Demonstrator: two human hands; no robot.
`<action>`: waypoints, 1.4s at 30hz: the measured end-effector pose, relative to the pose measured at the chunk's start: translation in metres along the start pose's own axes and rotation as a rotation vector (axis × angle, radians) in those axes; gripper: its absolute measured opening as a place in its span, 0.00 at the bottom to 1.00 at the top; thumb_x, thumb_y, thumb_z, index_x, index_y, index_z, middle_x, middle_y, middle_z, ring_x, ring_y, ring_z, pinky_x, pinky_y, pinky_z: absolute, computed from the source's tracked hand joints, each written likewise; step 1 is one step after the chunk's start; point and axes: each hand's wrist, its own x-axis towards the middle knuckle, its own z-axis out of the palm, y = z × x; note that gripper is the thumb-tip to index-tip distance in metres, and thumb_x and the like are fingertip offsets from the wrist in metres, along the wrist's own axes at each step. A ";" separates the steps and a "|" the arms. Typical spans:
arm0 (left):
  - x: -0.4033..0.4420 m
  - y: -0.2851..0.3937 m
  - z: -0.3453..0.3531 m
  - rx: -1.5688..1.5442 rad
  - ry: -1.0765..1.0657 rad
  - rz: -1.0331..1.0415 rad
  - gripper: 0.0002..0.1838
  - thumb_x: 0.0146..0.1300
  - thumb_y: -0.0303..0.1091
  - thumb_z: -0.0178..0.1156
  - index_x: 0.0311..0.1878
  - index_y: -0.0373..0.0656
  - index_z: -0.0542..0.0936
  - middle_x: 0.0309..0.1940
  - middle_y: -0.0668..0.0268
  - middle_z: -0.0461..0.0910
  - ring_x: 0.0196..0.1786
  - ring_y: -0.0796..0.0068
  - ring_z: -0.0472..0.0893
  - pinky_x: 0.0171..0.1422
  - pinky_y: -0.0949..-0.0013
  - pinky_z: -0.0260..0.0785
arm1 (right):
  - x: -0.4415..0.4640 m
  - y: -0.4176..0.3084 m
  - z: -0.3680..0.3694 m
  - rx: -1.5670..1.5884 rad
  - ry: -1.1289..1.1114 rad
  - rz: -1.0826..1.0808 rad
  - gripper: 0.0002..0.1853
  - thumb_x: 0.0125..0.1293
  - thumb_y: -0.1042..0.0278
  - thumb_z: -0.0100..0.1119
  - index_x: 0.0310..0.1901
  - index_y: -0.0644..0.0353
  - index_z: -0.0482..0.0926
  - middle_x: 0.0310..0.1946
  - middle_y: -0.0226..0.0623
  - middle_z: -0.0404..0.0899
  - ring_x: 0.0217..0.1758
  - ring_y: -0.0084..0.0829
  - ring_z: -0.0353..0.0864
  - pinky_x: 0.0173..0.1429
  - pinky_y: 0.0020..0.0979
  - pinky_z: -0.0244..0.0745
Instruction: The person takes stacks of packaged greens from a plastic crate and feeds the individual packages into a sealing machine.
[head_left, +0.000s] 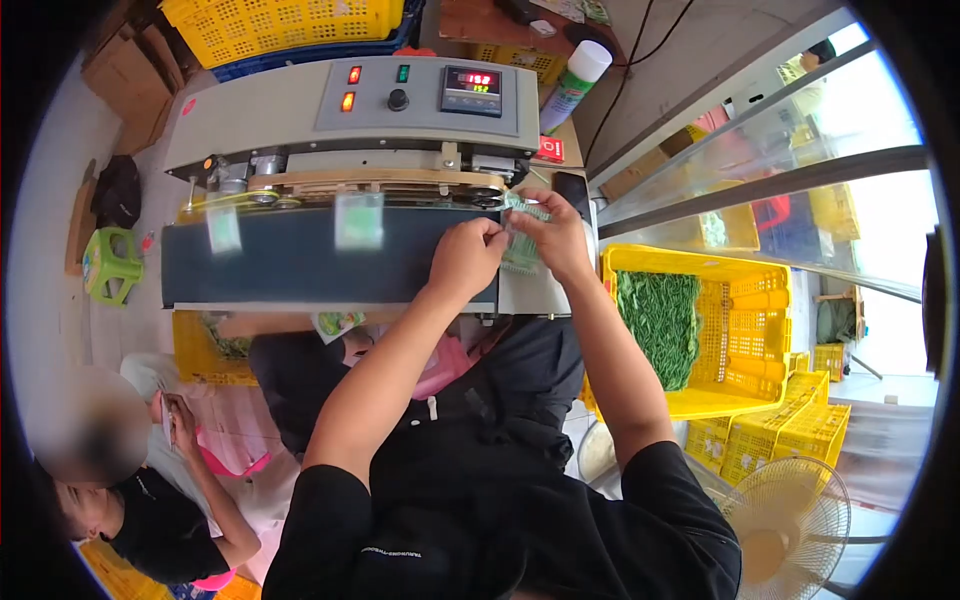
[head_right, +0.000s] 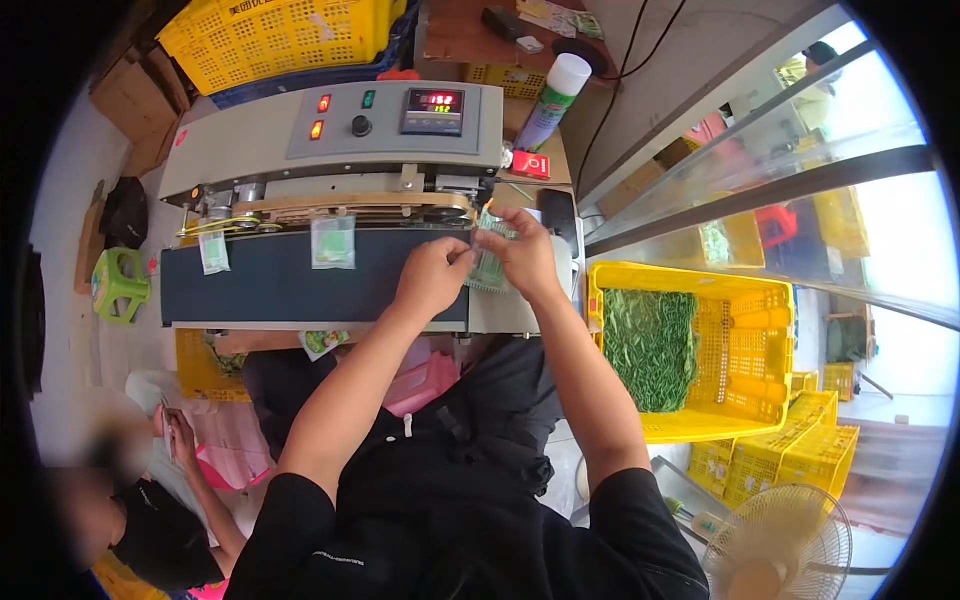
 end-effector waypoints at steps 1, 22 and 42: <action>0.004 -0.002 0.002 0.001 0.051 -0.019 0.13 0.65 0.40 0.66 0.41 0.38 0.87 0.35 0.53 0.87 0.40 0.51 0.87 0.46 0.56 0.79 | -0.001 -0.004 0.001 0.066 -0.003 0.042 0.22 0.65 0.75 0.71 0.59 0.65 0.77 0.46 0.35 0.85 0.46 0.24 0.85 0.53 0.25 0.78; -0.080 -0.101 -0.148 0.049 0.469 0.002 0.17 0.78 0.34 0.57 0.64 0.35 0.79 0.53 0.56 0.85 0.54 0.71 0.84 0.60 0.70 0.75 | -0.130 0.070 -0.136 -0.010 0.490 0.015 0.14 0.70 0.68 0.67 0.53 0.63 0.82 0.33 0.34 0.87 0.35 0.20 0.83 0.41 0.25 0.78; -0.209 -0.116 -0.113 0.545 0.225 0.053 0.16 0.77 0.27 0.54 0.63 0.32 0.77 0.42 0.58 0.80 0.40 0.70 0.80 0.44 0.72 0.74 | -0.172 0.323 -0.431 -1.209 0.568 0.402 0.14 0.65 0.55 0.67 0.44 0.56 0.87 0.43 0.44 0.85 0.48 0.49 0.84 0.54 0.46 0.79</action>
